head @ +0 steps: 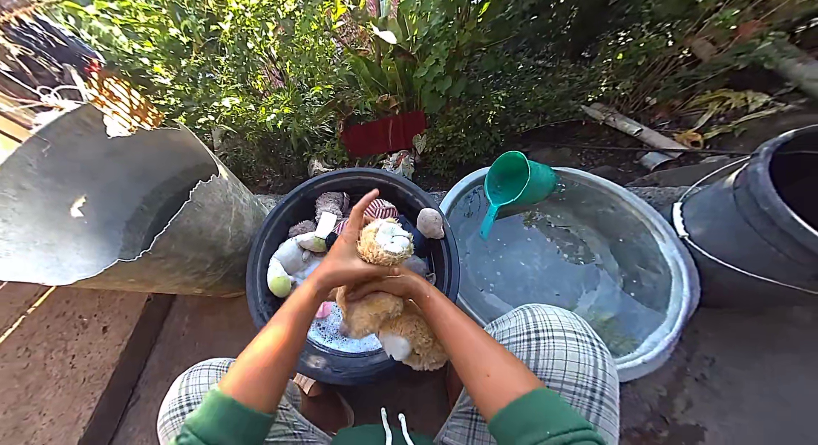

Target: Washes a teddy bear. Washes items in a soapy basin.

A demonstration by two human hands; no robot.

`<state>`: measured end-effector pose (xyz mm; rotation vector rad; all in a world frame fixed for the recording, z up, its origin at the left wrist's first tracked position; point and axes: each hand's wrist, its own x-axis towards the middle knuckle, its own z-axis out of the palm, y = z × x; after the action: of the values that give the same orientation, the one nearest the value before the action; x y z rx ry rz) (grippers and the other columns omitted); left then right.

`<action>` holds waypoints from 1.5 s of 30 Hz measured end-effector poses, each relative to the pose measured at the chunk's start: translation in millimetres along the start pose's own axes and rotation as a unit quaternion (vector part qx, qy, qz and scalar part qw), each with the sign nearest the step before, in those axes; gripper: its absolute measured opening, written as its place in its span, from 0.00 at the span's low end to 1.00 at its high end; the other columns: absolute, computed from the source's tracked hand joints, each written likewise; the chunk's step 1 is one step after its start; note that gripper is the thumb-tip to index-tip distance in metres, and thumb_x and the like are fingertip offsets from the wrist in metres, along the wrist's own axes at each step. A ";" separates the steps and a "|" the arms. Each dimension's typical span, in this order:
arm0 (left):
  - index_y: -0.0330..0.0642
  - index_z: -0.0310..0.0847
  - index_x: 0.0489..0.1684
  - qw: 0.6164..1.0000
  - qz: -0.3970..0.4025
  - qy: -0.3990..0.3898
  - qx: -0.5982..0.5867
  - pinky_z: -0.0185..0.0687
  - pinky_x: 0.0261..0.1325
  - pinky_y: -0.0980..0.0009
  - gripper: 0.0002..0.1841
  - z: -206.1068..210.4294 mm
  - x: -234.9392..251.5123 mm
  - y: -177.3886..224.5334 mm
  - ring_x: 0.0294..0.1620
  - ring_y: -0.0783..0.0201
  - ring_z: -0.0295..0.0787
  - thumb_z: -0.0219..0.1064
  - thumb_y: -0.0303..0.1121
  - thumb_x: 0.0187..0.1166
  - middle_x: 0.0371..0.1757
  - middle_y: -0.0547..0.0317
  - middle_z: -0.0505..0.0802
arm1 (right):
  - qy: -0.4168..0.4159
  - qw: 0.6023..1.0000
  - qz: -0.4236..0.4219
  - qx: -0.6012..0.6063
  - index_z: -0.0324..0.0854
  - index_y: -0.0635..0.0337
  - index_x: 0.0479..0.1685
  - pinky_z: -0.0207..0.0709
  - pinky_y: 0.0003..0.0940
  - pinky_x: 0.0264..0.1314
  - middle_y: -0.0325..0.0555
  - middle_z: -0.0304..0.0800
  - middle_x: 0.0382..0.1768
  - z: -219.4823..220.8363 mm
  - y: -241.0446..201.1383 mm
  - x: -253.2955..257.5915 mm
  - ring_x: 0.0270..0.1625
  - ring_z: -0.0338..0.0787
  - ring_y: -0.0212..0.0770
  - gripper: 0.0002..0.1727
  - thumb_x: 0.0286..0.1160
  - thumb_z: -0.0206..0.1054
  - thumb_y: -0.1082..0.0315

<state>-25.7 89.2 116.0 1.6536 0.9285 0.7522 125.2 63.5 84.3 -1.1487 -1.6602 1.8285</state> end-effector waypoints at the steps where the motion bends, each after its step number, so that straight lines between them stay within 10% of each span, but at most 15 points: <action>1: 0.57 0.39 0.96 0.998 0.028 -0.046 0.024 0.87 0.65 0.64 0.69 -6.9 0.9 11.8 0.63 0.67 0.86 0.89 0.37 0.46 0.68 0.56 0.84 | -0.025 1.000 -0.002 0.016 0.83 0.63 0.58 0.78 0.22 0.64 0.36 0.90 0.48 0.5 -5.6 -5.9 0.51 0.86 0.19 0.24 0.62 0.82 0.68; 4: 0.41 0.64 0.88 0.966 0.140 -0.117 0.182 0.85 0.68 0.58 0.52 -18.4 6.0 39.9 0.63 0.62 0.86 0.85 0.44 0.56 0.62 0.54 0.89 | -0.088 0.996 -0.027 0.001 0.82 0.64 0.65 0.76 0.24 0.69 0.40 0.90 0.55 2.3 -15.9 -12.2 0.56 0.85 0.21 0.25 0.71 0.77 0.62; 7: 0.46 0.95 0.51 0.925 0.183 -0.104 0.317 0.86 0.47 0.57 0.18 -9.7 8.4 43.7 0.45 0.62 0.88 0.78 0.36 0.59 0.43 0.58 0.91 | -0.073 0.996 -0.046 0.014 0.85 0.60 0.60 0.79 0.22 0.64 0.34 0.91 0.49 8.3 -22.2 -11.3 0.52 0.87 0.18 0.19 0.73 0.75 0.62; 12: 0.40 0.87 0.26 0.962 0.176 -0.098 0.182 0.80 0.44 0.71 0.07 -10.1 16.6 32.4 0.42 0.69 0.84 0.73 0.34 0.58 0.34 0.60 0.88 | -0.058 0.987 -0.082 0.124 0.87 0.57 0.47 0.84 0.22 0.60 0.28 0.93 0.41 5.5 -20.5 -12.1 0.48 0.90 0.21 0.12 0.65 0.75 0.77; 14: 0.38 0.82 0.27 0.978 0.120 -0.168 0.024 0.85 0.60 0.64 0.07 -14.0 21.1 31.3 0.58 0.61 0.88 0.71 0.32 0.59 0.50 0.52 0.91 | -0.063 0.983 -0.083 0.152 0.86 0.58 0.47 0.84 0.24 0.60 0.31 0.94 0.40 5.3 -21.5 -11.1 0.48 0.91 0.24 0.14 0.61 0.76 0.77; 16: 0.39 0.82 0.32 0.970 0.047 -0.210 -0.117 0.92 0.55 0.61 0.06 -17.6 23.4 29.4 0.57 0.57 0.93 0.72 0.29 0.62 0.62 0.48 0.92 | -0.042 0.982 -0.068 0.172 0.84 0.59 0.47 0.85 0.24 0.57 0.33 0.92 0.39 10.0 -25.1 -10.7 0.46 0.91 0.25 0.15 0.60 0.77 0.75; 20: 0.37 0.90 0.45 0.982 -0.010 -0.158 -0.101 0.87 0.33 0.73 0.10 -16.9 20.7 22.0 0.30 0.68 0.90 0.74 0.29 0.69 0.37 0.54 0.96 | 0.040 0.986 -0.051 0.154 0.83 0.62 0.49 0.85 0.24 0.54 0.36 0.90 0.40 22.4 -20.1 -1.8 0.44 0.89 0.24 0.18 0.57 0.80 0.75; 27: 0.44 0.80 0.16 0.984 0.042 0.128 0.118 0.67 0.20 0.75 0.23 15.6 25.9 2.1 0.13 0.75 0.72 0.62 0.42 0.88 0.14 0.66 0.81 | 0.160 0.985 0.038 -0.044 0.85 0.65 0.54 0.76 0.54 0.65 0.56 0.89 0.52 18.9 9.6 25.6 0.59 0.86 0.49 0.22 0.61 0.78 0.63; 33: 0.36 0.87 0.22 0.945 0.033 0.189 0.266 0.77 0.38 0.56 0.12 33.5 46.9 -8.1 0.27 0.62 0.85 0.65 0.32 0.74 0.22 0.54 0.88 | 0.250 0.956 0.108 -0.105 0.85 0.64 0.49 0.76 0.59 0.60 0.58 0.89 0.48 19.3 26.8 32.7 0.56 0.87 0.55 0.24 0.64 0.77 0.53; 38: 0.38 0.78 0.18 0.955 0.040 0.114 0.270 0.73 0.36 0.53 0.19 29.0 56.4 5.1 0.27 0.58 0.81 0.63 0.37 0.83 0.19 0.55 0.81 | 0.263 0.959 0.075 -0.075 0.83 0.63 0.50 0.78 0.56 0.53 0.56 0.88 0.44 10.9 12.2 21.3 0.50 0.87 0.52 0.23 0.61 0.81 0.58; 41: 0.38 0.89 0.50 0.968 0.108 0.056 0.220 0.85 0.55 0.54 0.17 6.2 43.0 29.5 0.49 0.61 0.91 0.60 0.43 0.86 0.46 0.53 0.94 | 0.256 0.964 -0.039 0.066 0.80 0.64 0.59 0.83 0.33 0.56 0.46 0.88 0.46 3.5 -9.9 -2.4 0.49 0.87 0.33 0.25 0.59 0.82 0.75; 45: 0.41 0.73 0.81 0.968 0.032 0.097 0.228 0.79 0.76 0.57 0.27 -56.2 -7.0 33.0 0.75 0.58 0.83 0.53 0.48 0.91 0.79 0.51 0.83 | 0.225 0.937 -0.164 0.211 0.87 0.58 0.42 0.86 0.29 0.48 0.37 0.92 0.37 -15.6 -12.0 -10.8 0.41 0.90 0.29 0.11 0.60 0.73 0.76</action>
<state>-69.7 105.1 162.0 2.0423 1.2618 0.7957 141.1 67.3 99.7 -0.9413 -1.0563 1.4704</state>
